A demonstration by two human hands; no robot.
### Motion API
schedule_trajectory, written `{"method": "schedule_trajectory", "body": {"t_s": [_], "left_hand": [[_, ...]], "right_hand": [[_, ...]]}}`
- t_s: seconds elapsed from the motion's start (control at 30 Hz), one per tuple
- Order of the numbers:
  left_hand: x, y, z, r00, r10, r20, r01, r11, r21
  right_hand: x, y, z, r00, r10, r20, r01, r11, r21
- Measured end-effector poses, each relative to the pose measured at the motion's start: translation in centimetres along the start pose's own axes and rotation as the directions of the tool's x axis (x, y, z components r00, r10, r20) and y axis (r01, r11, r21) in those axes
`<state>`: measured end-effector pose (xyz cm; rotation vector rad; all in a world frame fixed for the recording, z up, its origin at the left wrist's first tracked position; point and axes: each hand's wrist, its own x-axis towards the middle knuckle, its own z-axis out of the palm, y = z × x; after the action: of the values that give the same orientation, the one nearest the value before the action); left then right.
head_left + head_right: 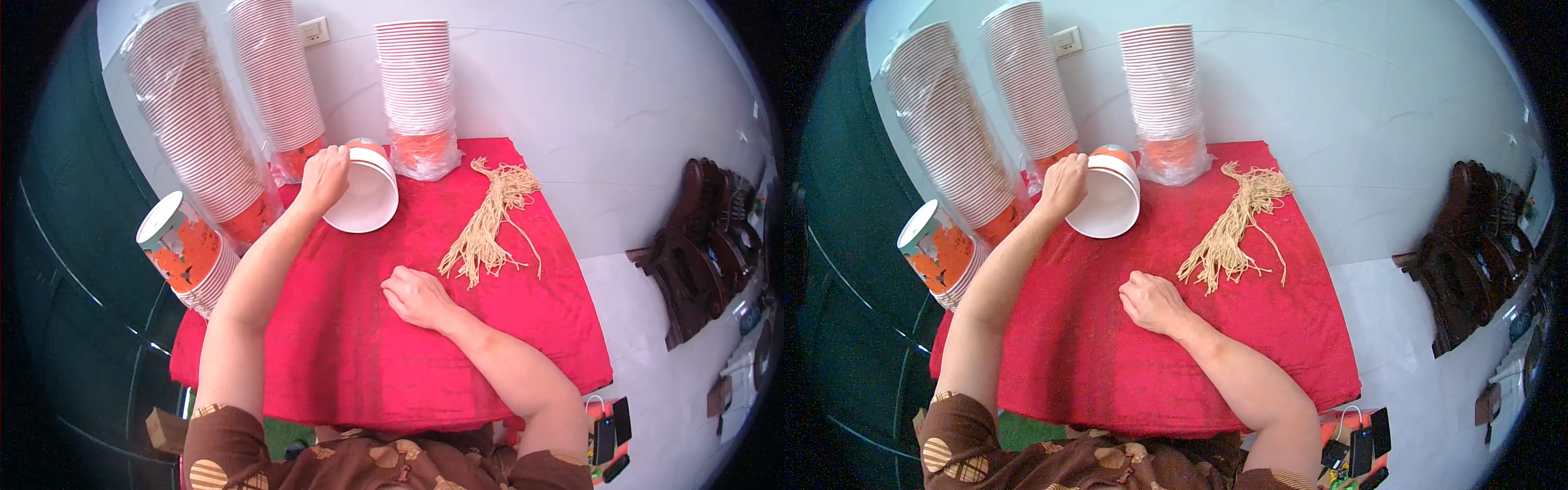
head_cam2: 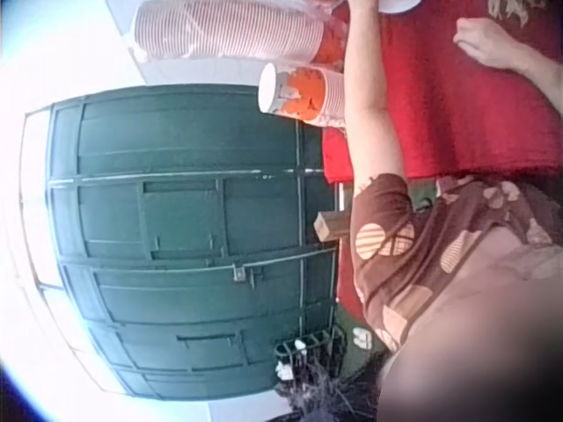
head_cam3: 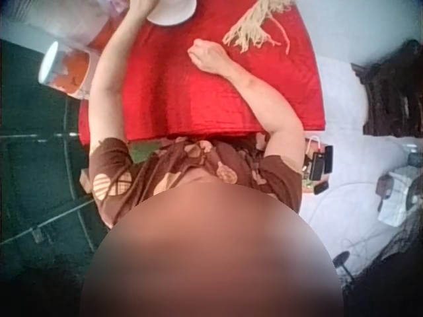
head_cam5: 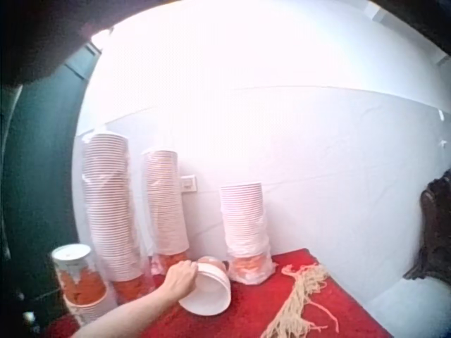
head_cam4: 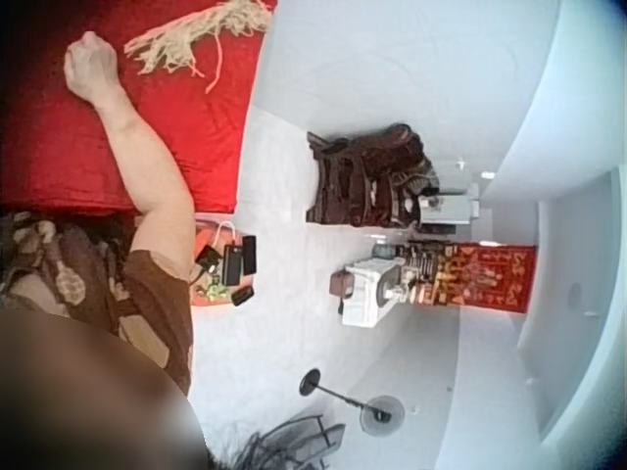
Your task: Attaching elastic strings to paper cups by threading them through pre-made holes to create party hats.
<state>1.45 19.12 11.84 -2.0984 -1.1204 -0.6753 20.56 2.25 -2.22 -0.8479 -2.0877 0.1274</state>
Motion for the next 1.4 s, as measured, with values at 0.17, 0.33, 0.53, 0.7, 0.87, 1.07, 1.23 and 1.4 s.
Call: {"method": "schedule_trajectory", "body": {"t_s": [0.17, 0.33, 0.53, 0.7, 0.87, 1.07, 1.23, 1.4], "left_hand": [[0.9, 1.3, -2.3, 0.962, -0.09, 0.257, 0.106, 0.993, -0.046], [-1.1, 2.3, -5.6, 0.966, -0.127, 0.223, 0.182, 0.952, -0.245], [-5.8, 2.9, -8.6, 0.891, -0.422, 0.166, 0.417, 0.618, -0.667], [-10.4, 1.5, -7.4, 0.858, -0.473, 0.201, 0.431, 0.449, -0.783], [-12.8, 2.7, -8.0, 0.868, -0.453, 0.203, 0.299, 0.151, -0.942], [-16.6, 1.6, -6.8, 0.875, -0.435, 0.213, 0.274, 0.083, -0.958], [-17.5, 2.3, -6.8, 0.876, -0.477, 0.068, 0.238, 0.307, -0.921], [-16.8, 1.9, -7.9, 0.922, -0.382, -0.063, 0.184, 0.575, -0.797]], "right_hand": [[-0.1, 0.4, 0.0, 1.0, -0.016, -0.009, 0.016, 1.0, 0.001], [-0.1, 0.6, 0.2, 0.999, -0.009, -0.032, 0.01, 1.0, 0.025], [0.7, -0.2, -1.4, 0.944, 0.324, -0.069, -0.299, 0.923, 0.241], [0.7, -0.3, -2.1, 0.885, 0.465, 0.015, -0.405, 0.756, 0.515], [0.3, 0.2, -2.5, 0.857, 0.511, 0.066, -0.41, 0.6, 0.687], [0.5, -0.4, -1.8, 0.879, 0.468, 0.092, -0.433, 0.701, 0.567], [0.5, -0.5, -1.8, 0.902, 0.425, 0.078, -0.39, 0.724, 0.57], [0.3, -0.2, -1.5, 0.898, 0.437, 0.043, -0.385, 0.736, 0.557]]}}
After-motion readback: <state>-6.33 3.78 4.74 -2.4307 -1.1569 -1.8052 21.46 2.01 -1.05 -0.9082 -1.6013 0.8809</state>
